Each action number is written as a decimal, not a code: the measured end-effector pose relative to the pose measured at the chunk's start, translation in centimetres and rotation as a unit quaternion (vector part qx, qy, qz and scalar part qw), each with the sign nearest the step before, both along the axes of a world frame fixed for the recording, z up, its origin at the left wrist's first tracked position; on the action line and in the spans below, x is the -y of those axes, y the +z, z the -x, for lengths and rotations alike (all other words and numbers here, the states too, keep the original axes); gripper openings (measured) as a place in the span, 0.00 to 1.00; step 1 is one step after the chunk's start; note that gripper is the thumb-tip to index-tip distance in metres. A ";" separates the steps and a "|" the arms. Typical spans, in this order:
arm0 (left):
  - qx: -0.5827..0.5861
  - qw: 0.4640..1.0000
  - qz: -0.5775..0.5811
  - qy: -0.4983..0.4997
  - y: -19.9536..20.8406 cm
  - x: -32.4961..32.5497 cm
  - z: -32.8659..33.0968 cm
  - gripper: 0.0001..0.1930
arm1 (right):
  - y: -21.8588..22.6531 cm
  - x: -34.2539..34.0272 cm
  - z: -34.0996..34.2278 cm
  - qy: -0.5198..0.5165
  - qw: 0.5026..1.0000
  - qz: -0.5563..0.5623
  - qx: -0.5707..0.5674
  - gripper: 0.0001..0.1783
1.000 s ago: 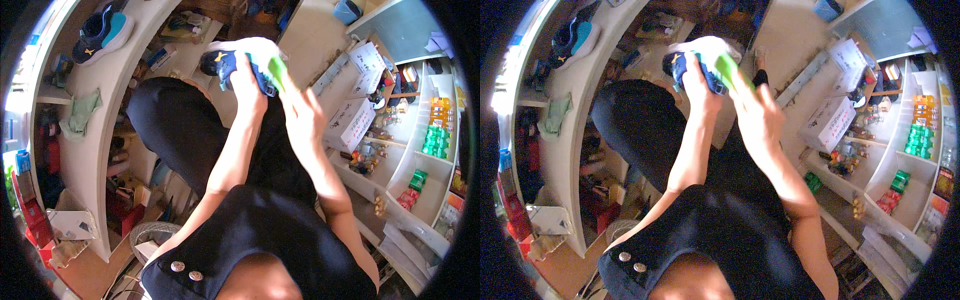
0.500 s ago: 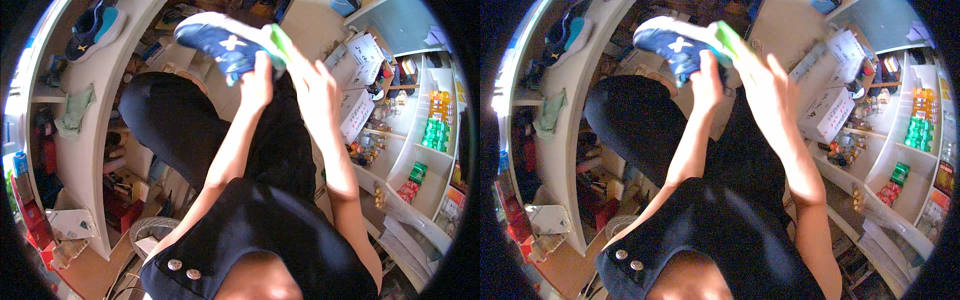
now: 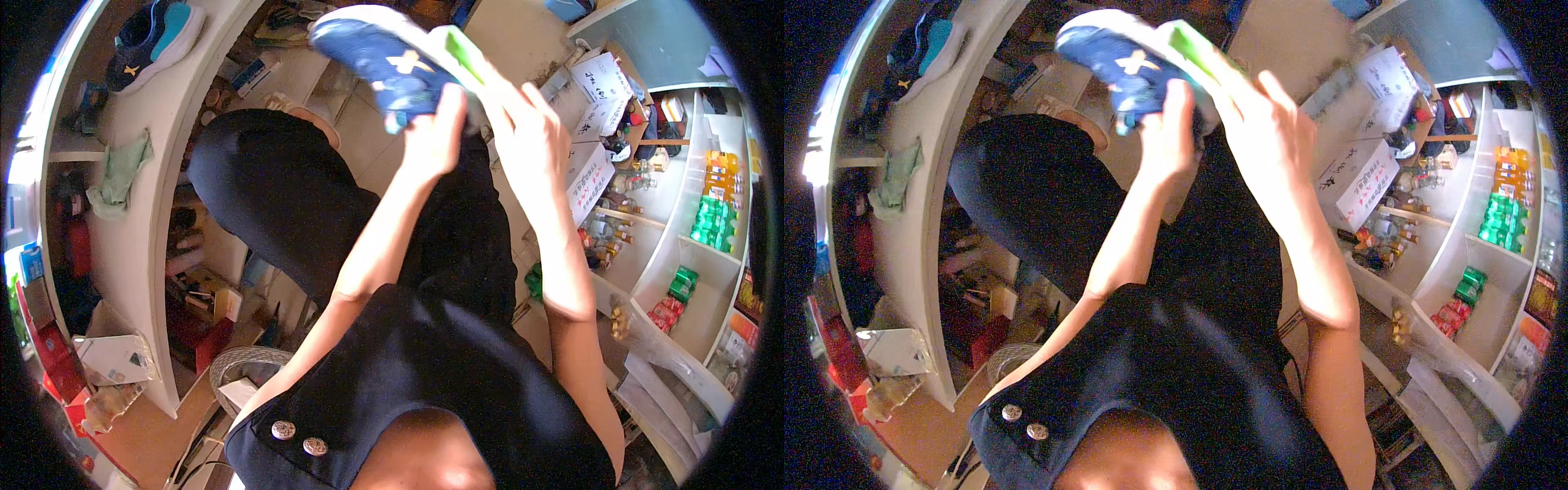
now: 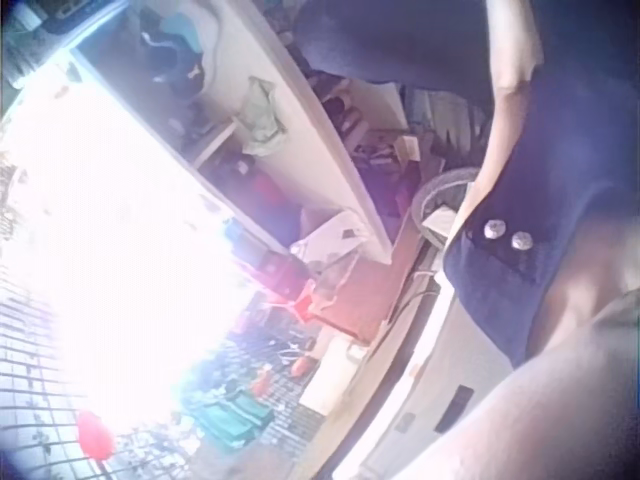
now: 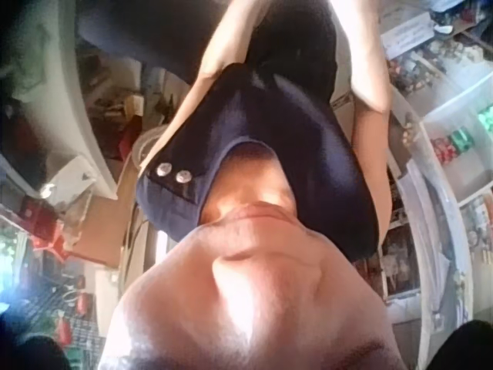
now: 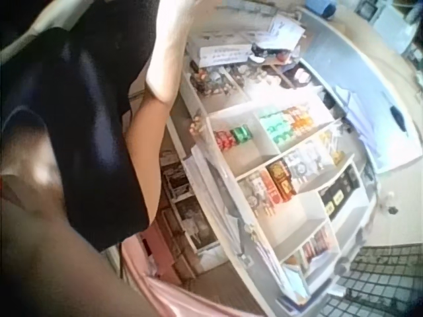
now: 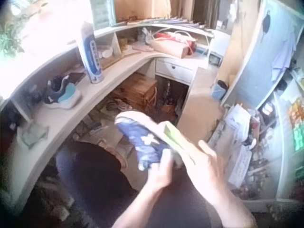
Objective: The person cleans a blue sneaker by spraying foam cleaner, scrubbing with a green brush, and wiping with a cloth. The person repeats the cycle of spraying, scrubbing, and wiping on different parts of the shoe.
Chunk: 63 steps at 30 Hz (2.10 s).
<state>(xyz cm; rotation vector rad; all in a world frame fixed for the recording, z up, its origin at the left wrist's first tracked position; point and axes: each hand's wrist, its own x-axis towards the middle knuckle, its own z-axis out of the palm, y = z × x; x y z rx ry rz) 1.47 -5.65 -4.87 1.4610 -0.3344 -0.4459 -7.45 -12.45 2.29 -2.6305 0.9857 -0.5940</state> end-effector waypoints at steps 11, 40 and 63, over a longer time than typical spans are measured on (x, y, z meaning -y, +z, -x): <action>-0.128 0.966 0.132 -0.180 0.8 -0.8 -1.5 0.21 | -1.4 7.8 0.9 0.029 0.920 -0.366 0.137 0.24; -0.481 0.799 0.324 -0.158 -0.5 0.1 -3.8 0.24 | 1.0 2.6 1.9 0.096 0.994 0.041 0.013 0.11; -0.457 0.796 0.357 -0.177 -0.8 0.4 -2.7 0.28 | 3.6 4.0 1.0 0.127 0.986 0.103 -0.025 0.14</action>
